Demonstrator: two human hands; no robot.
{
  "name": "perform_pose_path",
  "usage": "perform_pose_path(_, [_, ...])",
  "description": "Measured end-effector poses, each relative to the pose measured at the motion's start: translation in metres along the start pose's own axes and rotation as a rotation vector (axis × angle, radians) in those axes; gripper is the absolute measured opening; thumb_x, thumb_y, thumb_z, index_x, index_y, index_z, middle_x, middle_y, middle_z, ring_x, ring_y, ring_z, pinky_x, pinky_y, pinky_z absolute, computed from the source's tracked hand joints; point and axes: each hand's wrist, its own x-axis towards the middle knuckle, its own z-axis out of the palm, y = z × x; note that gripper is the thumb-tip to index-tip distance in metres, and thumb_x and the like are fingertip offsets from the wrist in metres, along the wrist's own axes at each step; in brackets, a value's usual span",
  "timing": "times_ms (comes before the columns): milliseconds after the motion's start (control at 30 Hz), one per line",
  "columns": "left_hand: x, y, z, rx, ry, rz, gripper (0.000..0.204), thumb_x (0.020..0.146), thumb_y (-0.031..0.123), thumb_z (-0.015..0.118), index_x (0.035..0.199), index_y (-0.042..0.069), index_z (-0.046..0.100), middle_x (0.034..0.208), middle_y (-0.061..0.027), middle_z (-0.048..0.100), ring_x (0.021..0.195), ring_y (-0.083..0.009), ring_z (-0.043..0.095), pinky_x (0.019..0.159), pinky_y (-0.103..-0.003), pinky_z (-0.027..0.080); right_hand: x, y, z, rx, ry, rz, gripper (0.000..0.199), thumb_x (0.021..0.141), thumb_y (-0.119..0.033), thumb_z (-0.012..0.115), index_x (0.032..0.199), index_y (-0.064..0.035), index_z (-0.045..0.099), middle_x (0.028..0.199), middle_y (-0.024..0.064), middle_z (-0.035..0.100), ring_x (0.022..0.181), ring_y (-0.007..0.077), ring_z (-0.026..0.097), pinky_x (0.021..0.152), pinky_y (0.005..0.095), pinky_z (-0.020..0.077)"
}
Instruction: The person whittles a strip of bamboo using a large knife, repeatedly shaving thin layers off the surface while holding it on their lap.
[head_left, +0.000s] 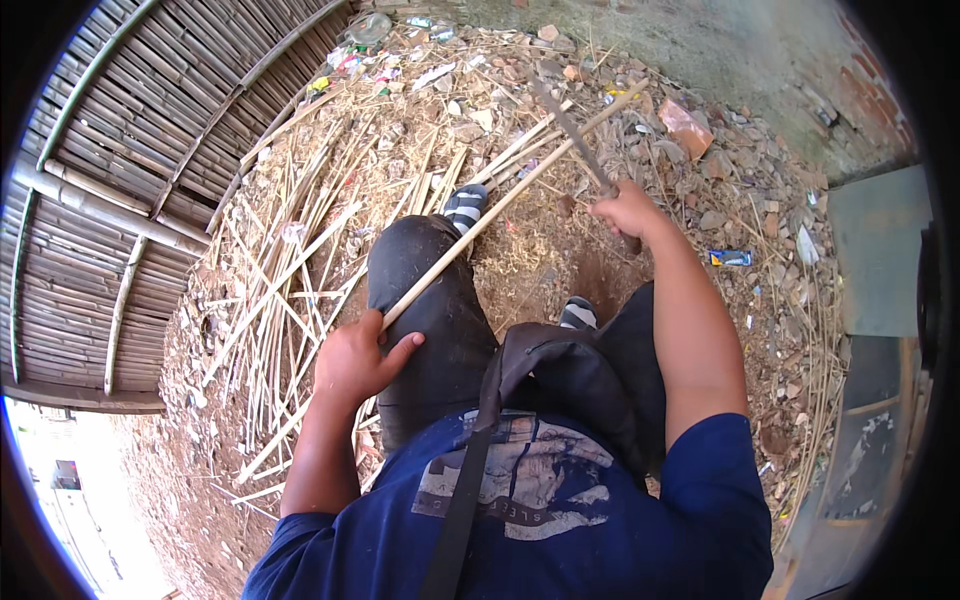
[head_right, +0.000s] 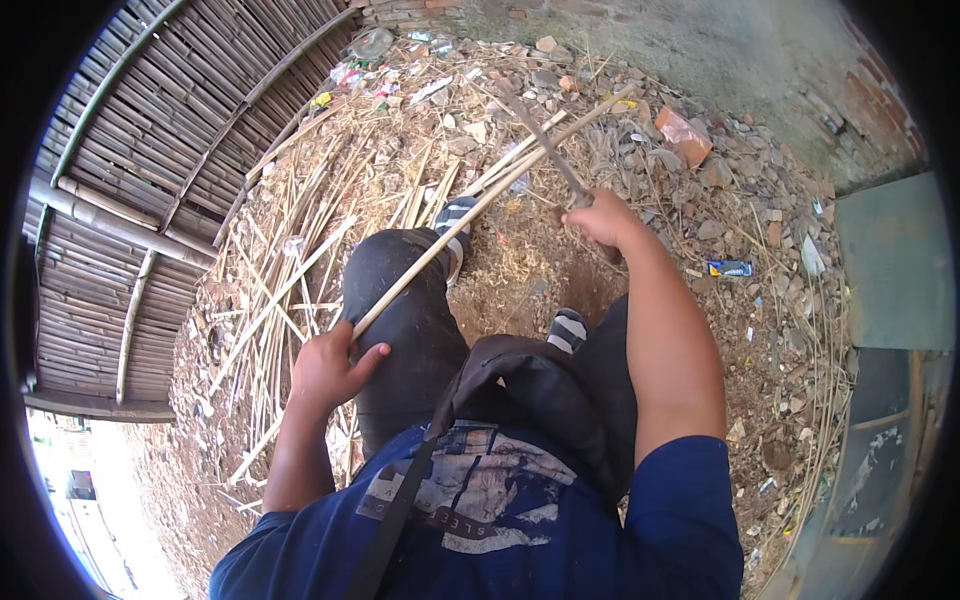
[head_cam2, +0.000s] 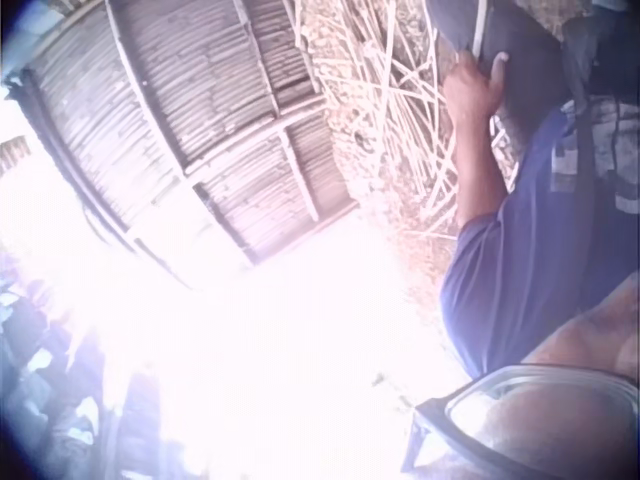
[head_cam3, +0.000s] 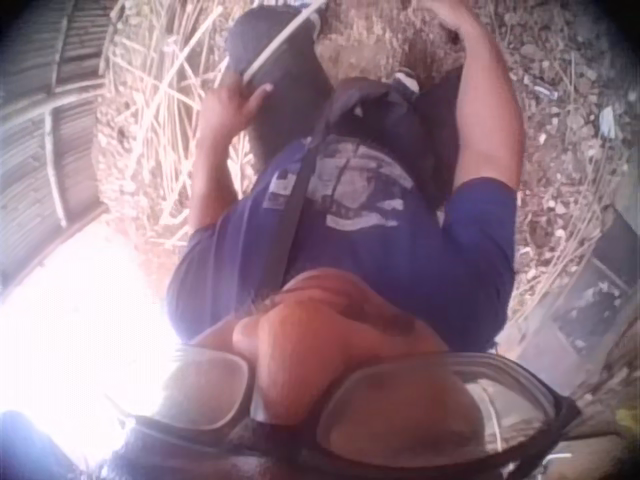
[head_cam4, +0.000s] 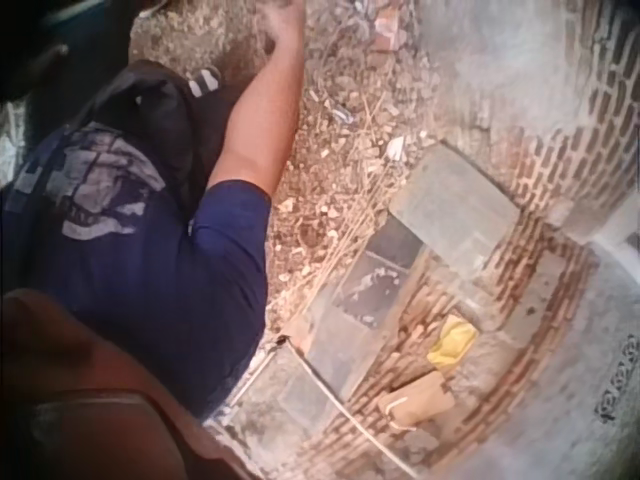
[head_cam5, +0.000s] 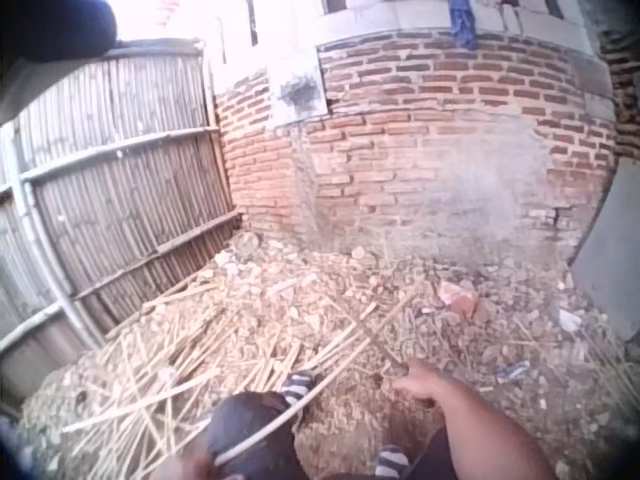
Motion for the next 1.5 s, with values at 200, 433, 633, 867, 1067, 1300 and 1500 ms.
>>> perform_pose_path(200, [0.001,0.002,0.003,-0.042,-0.019,-0.010,0.054,0.086,0.055,0.070,0.082,0.003,0.057,0.070,-0.0180,0.064,0.070,-0.0408,0.066,0.064,-0.049,0.050,-0.056,-0.069,0.034,-0.623,-0.221,-0.279,0.048,0.077,-0.026,0.077,0.115,0.0019,0.069,0.109,0.0168,0.073,0.100,0.0276,0.070,0.089,0.0379,0.0539])
perform_pose_path(433, [-0.002,0.007,-0.002,-0.002,-0.003,-0.023,0.057,0.088,0.060,0.066,0.082,0.004,0.056,0.070,-0.0178,0.066,0.069,-0.0403,0.068,0.063,-0.050,0.053,-0.003,0.004,-0.010,-0.076,0.068,0.096,0.041,0.076,-0.025,0.077,0.105,0.0042,0.070,0.098,0.0197,0.073,0.092,0.0303,0.071,0.082,0.0400,0.0537])
perform_pose_path(633, [-0.004,0.001,0.005,-0.031,0.006,-0.003,0.058,0.088,0.061,0.065,0.082,0.003,0.056,0.071,-0.0180,0.067,0.069,-0.0406,0.068,0.064,-0.050,0.053,-0.027,-0.018,0.018,-0.338,0.019,-0.284,0.043,0.074,-0.032,0.078,0.104,-0.0019,0.070,0.093,0.0182,0.071,0.088,0.0322,0.068,0.079,0.0401,0.0530])
perform_pose_path(867, [-0.002,0.002,0.005,-0.023,-0.001,0.012,0.058,0.089,0.061,0.064,0.087,0.003,0.055,0.074,-0.0188,0.067,0.072,-0.0408,0.069,0.066,-0.051,0.053,-0.007,0.007,0.005,0.128,-0.093,-0.089,0.021,0.081,-0.017,0.080,0.088,-0.0053,0.064,0.068,-0.0001,0.057,0.055,0.0099,0.054,0.052,0.0298,0.0439])
perform_pose_path(1067, [-0.018,-0.015,0.017,-0.011,0.060,0.015,0.053,0.090,0.057,0.065,0.089,0.005,0.056,0.072,-0.0205,0.066,0.071,-0.0416,0.068,0.061,-0.052,0.052,-0.022,0.002,-0.004,0.699,-0.217,-0.232,0.019,0.087,-0.020,0.076,0.087,-0.0073,0.061,0.067,0.0003,0.055,0.054,0.0098,0.050,0.052,0.0277,0.0406])
perform_pose_path(1300, [-0.054,-0.045,0.038,0.029,0.177,0.127,0.034,0.091,0.039,0.068,0.086,0.007,0.057,0.065,-0.0179,0.061,0.059,-0.0402,0.062,0.054,-0.051,0.048,-0.027,0.000,-0.013,1.055,-0.092,-0.306,0.016,0.092,-0.019,0.071,0.098,-0.0064,0.063,0.086,0.0054,0.061,0.059,0.0110,0.052,0.054,0.0273,0.0438])
perform_pose_path(1500, [-0.057,-0.054,0.041,0.033,0.244,0.166,0.030,0.092,0.034,0.068,0.083,0.007,0.058,0.065,-0.0166,0.060,0.058,-0.0386,0.061,0.052,-0.049,0.047,-0.028,-0.003,-0.018,1.221,-0.124,-0.318,0.018,0.094,-0.019,0.066,0.107,-0.0086,0.060,0.127,0.0222,0.065,0.061,0.0071,0.048,0.061,0.0260,0.0443])
